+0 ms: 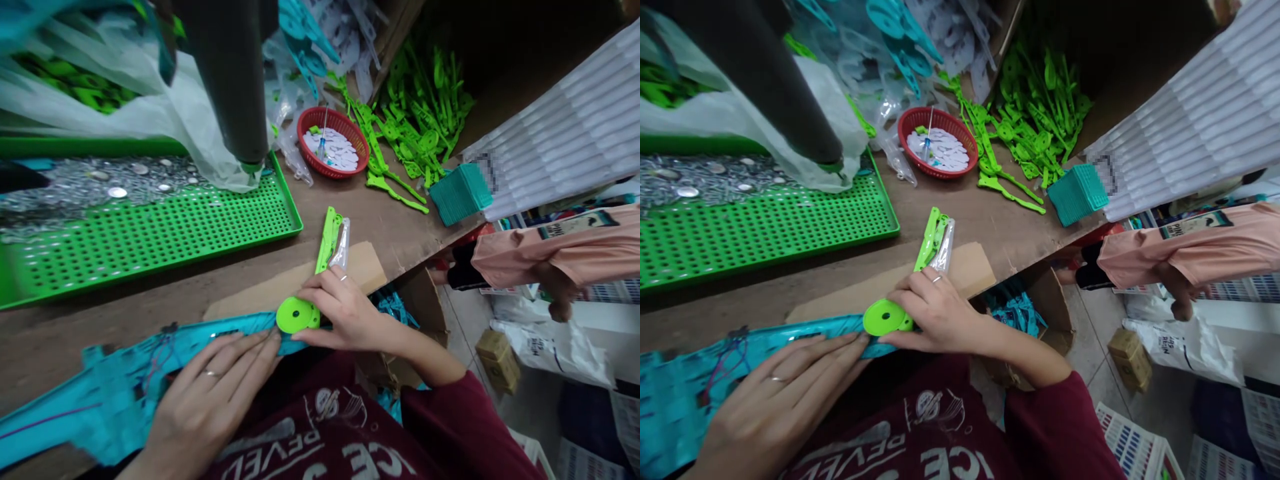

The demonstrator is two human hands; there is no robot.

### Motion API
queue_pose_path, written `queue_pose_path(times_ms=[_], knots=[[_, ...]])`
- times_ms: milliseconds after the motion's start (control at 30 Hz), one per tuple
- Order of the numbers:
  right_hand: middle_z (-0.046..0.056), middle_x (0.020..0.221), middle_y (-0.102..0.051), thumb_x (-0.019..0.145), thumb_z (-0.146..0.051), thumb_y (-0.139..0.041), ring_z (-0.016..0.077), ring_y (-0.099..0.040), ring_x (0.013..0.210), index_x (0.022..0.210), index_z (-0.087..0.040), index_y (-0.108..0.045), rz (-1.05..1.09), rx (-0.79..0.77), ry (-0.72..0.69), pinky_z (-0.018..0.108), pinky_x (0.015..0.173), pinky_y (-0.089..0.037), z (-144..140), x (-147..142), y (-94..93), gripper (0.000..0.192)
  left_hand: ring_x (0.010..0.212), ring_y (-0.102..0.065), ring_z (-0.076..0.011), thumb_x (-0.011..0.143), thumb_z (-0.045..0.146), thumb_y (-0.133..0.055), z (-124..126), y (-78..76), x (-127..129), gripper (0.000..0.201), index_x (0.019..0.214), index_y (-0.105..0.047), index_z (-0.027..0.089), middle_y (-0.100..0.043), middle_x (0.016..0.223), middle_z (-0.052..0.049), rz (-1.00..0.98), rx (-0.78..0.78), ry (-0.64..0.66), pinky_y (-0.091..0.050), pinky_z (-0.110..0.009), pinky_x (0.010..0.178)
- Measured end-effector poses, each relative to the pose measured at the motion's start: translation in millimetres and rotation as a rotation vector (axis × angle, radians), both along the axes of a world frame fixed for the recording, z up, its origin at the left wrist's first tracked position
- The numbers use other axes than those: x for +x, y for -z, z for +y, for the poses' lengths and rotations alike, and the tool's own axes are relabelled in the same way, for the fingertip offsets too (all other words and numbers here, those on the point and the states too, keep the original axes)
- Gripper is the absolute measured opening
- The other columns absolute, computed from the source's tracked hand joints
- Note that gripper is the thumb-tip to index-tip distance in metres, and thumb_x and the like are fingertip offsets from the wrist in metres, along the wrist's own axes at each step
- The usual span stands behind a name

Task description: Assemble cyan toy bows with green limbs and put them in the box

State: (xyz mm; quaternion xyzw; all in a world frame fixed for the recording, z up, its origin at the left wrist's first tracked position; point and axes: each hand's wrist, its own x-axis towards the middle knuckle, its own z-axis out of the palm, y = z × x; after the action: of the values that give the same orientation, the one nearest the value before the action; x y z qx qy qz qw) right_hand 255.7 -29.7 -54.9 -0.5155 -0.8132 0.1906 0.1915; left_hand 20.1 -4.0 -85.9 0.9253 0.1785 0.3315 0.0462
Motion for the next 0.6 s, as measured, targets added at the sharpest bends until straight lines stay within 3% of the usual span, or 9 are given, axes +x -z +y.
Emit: queue_pose_path(times_ms=[300,467,533,600], knots=[[0.015,0.105,-0.066,0.093,-0.041,-0.060,0.0262,-0.058,0.098,0.114,-0.013,-0.064,-0.038,0.196,0.130,0.045,0.088,-0.052,-10,-12,13.0,0.035,0.103,-0.070,-0.0250,0.099,0.008,-0.050,-6,4.5,-6,0.045,0.143,-0.053,0.011,-0.077,0.110,-0.010,0.089,-0.051,-0.008,-0.051,-0.044,0.100],[0.016,0.106,-0.066,0.091,-0.039,-0.063,0.0268,-0.058,0.098,0.115,-0.011,-0.066,-0.030,0.145,0.173,0.045,0.089,-0.053,-14,-12,13.7,0.037,0.097,-0.068,-0.0267,0.098,0.004,-0.040,-7,-5.2,0,0.050,0.146,-0.051,0.011,-0.077,0.105,-0.009,0.159,-0.016,-0.046,-0.050,-0.044,0.093],[0.016,0.113,-0.065,0.091,-0.044,-0.065,0.0272,-0.059,0.104,0.121,-0.013,-0.065,0.011,0.092,0.127,0.047,0.094,-0.053,-14,-4,10.4,0.043,0.090,-0.067,-0.0267,0.098,0.005,-0.037,-6,-10.0,1,0.049,0.144,-0.052,0.010,-0.076,0.100,-0.009,0.204,-0.005,-0.045,-0.050,-0.043,0.089],[0.016,0.121,-0.063,0.092,-0.047,-0.065,0.0281,-0.059,0.112,0.129,-0.016,-0.061,0.086,0.095,0.167,0.049,0.099,-0.052,-12,7,5.7,0.049,0.085,-0.065,-0.0270,0.096,0.004,-0.034,-6,-13.5,2,0.049,0.141,-0.055,0.008,-0.075,0.095,-0.010,0.226,0.006,-0.044,-0.049,-0.044,0.085]])
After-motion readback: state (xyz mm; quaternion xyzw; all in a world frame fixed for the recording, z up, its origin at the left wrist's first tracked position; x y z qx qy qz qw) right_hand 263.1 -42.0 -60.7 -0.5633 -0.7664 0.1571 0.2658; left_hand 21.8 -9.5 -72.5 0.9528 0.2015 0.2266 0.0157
